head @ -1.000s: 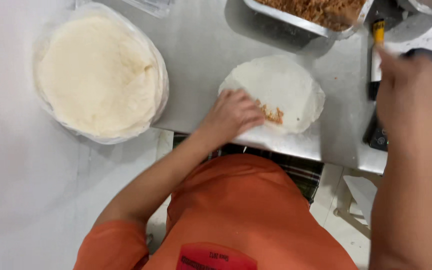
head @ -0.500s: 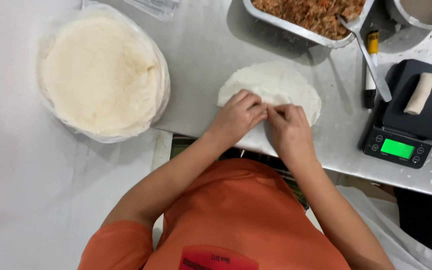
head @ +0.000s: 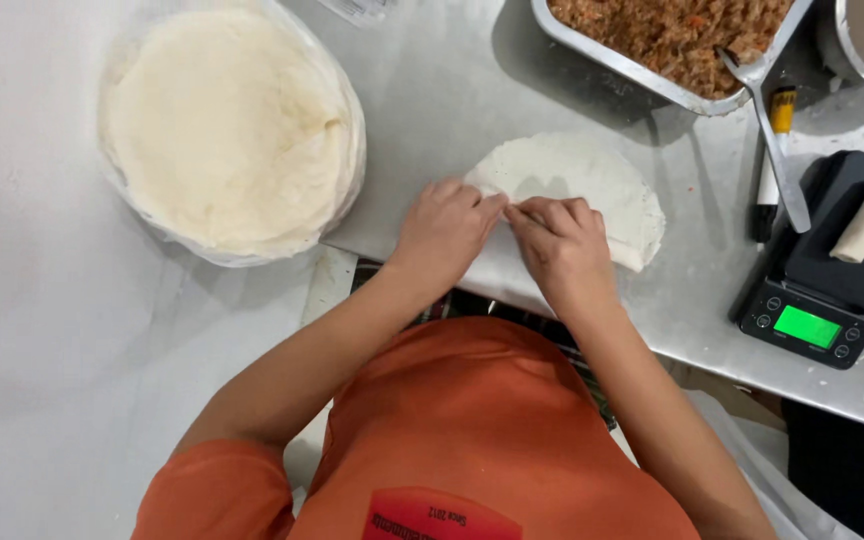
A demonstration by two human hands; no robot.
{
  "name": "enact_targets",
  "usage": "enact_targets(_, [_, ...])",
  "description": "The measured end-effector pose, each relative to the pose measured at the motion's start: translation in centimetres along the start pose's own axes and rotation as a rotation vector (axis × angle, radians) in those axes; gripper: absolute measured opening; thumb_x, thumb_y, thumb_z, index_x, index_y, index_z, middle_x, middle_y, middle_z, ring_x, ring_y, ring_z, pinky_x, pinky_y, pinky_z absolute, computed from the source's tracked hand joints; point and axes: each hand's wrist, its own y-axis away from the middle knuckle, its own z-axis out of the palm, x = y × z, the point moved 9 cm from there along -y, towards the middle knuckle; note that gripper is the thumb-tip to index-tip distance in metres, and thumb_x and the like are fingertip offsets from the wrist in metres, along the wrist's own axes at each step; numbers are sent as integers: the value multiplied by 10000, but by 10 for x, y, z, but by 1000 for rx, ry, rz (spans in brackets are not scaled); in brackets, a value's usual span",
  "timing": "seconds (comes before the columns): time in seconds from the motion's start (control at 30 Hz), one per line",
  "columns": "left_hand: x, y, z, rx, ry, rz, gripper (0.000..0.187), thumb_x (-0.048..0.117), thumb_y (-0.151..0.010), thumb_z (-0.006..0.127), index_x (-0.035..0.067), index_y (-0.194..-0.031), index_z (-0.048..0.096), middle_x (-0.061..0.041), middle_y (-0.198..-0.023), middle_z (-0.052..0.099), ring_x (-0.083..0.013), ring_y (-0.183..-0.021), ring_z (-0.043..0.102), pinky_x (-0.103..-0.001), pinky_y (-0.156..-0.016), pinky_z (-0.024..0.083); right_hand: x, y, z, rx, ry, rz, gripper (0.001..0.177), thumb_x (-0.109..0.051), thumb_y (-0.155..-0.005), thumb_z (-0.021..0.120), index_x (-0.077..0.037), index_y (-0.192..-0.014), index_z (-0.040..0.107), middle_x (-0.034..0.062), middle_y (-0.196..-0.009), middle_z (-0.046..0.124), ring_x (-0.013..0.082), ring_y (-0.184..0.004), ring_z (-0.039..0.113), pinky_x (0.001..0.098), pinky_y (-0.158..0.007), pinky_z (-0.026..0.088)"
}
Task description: The person places spring rolls into plastic packaging by hand and then wraps the filled packaging in a larger plastic film; they also prepare more spring rolls by placing filling on a wrapper with a fork and rolling it up by hand.
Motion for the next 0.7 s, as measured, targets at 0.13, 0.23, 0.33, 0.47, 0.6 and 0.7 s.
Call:
enact_targets(0.13, [-23, 12, 30, -310, 103, -162, 309, 206, -1054, 537, 237, -1346, 633, -65, -814, 685, -285, -754, 718, -417, -655, 586, 16, -5, 2, -46, -63, 129, 237, -183, -912, 804, -251, -1139, 823, -48, -1013, 738, 202, -963, 623, 350, -852, 481])
enact_targets(0.23, [14, -3, 5, 12, 202, 128, 197, 129, -1058, 559, 174, -1214, 671, -56, -898, 704, -243, -875, 723, -336, -777, 589, 19, -4, 3, 11, -135, 143, 542, -63, -848, 812, -87, -1362, 640, 87, -904, 727, 284, -885, 640, 396, -823, 496])
enact_targets(0.33, [50, -7, -7, 217, 273, 351, 194, 90, -1083, 515, 135, -1140, 695, -49, -1002, 699, -216, -995, 709, -291, -903, 586, 18, 6, -11, 47, -179, 128, 839, 42, -844, 774, 58, -1584, 380, 211, -868, 691, 356, -873, 644, 438, -850, 513])
enact_targets(0.47, [66, -9, 15, 189, 174, 418, 235, 34, -1075, 496, 160, -1176, 667, -59, -986, 609, -225, -953, 637, -312, -892, 568, 58, 44, -39, -67, -29, 196, 468, -126, -784, 871, -140, -1241, 772, 92, -1130, 660, 392, -1108, 578, 516, -959, 479])
enact_targets(0.6, [78, -10, 35, 156, 130, 439, 259, -10, -1050, 488, 146, -1179, 649, -93, -1028, 547, -285, -940, 578, -391, -815, 533, 107, 100, -56, -121, 153, 299, 178, -257, -890, 880, -235, -1040, 786, -34, -781, 602, 234, -867, 637, 378, -862, 454])
enact_targets(0.7, [80, -9, 58, 108, 194, 419, 178, 50, -1026, 566, 128, -1129, 689, -87, -1025, 581, -277, -989, 576, -400, -837, 485, 86, 78, -61, -29, 42, 308, 129, -171, -947, 864, -211, -1045, 790, -36, -837, 687, 226, -848, 698, 367, -847, 512])
